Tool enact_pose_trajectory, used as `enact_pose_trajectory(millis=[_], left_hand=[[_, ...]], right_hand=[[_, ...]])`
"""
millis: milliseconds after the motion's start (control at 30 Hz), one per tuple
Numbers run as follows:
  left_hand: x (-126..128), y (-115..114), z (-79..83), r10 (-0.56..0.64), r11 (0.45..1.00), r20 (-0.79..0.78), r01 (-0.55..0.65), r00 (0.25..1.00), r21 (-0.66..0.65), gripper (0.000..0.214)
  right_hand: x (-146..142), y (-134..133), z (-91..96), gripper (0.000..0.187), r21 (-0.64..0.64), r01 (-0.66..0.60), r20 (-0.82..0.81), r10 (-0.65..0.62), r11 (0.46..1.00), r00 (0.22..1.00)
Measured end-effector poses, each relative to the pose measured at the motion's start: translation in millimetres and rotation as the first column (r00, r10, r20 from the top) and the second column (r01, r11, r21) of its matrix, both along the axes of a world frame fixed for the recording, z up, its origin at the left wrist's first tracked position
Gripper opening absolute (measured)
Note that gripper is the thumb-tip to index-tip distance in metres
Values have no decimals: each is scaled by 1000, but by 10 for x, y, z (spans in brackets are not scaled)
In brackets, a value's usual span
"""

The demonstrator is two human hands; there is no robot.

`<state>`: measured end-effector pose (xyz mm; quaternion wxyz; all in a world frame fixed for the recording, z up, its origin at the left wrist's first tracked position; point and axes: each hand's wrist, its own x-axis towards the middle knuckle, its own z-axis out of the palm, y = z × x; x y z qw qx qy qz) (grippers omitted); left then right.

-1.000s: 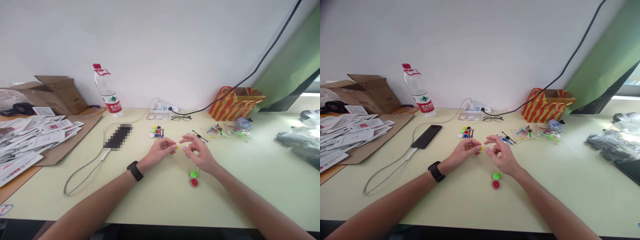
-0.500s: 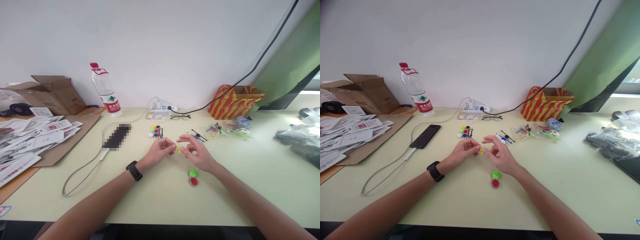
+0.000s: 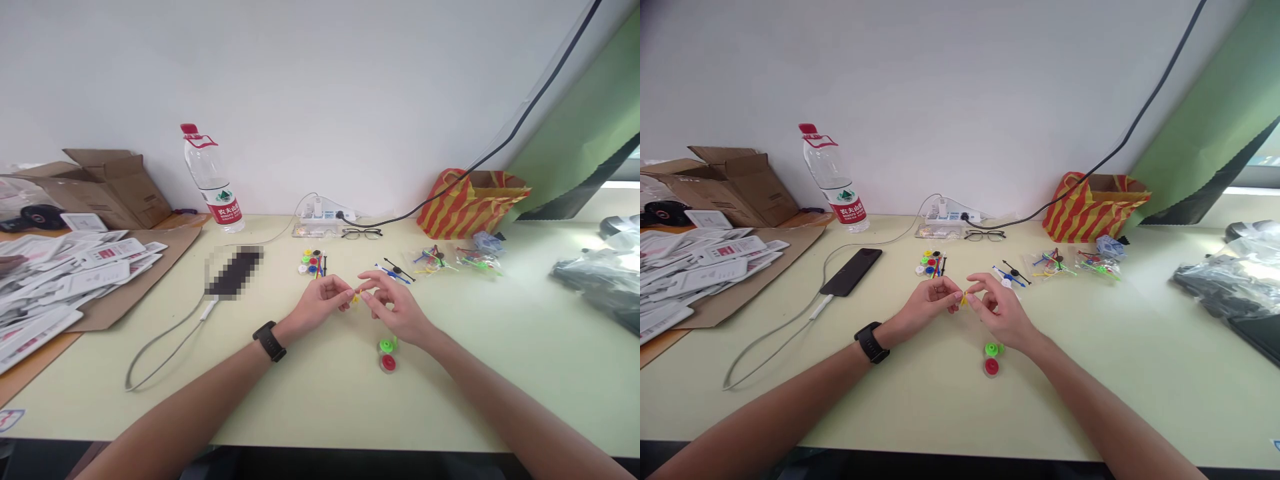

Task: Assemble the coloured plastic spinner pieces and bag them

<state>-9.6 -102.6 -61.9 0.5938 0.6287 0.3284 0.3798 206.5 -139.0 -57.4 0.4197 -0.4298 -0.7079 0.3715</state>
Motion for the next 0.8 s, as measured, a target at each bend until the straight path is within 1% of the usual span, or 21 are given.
enact_pose_trajectory(millis=[133, 300, 433, 600, 800], left_hand=[[11, -15, 6, -8, 1000, -27, 8, 1000, -3, 37], [7, -3, -5, 1, 1000, -23, -1, 1000, 5, 36], [0, 14, -6, 39, 999, -21, -39, 999, 31, 35], [7, 8, -10, 8, 1000, -19, -7, 1000, 29, 34], [12, 7, -26, 6, 1000, -32, -5, 999, 21, 35]], right_hand=[[2, -16, 26, 34, -48, -21, 26, 22, 999, 999], [-32, -34, -14, 35, -51, -50, 28, 52, 997, 998], [-40, -23, -62, 35, -39, -28, 57, 31, 999, 998], [-22, 0, -72, 34, -18, -4, 89, 6, 1000, 996], [-30, -8, -58, 33, 0, 6, 85, -6, 1000, 996]])
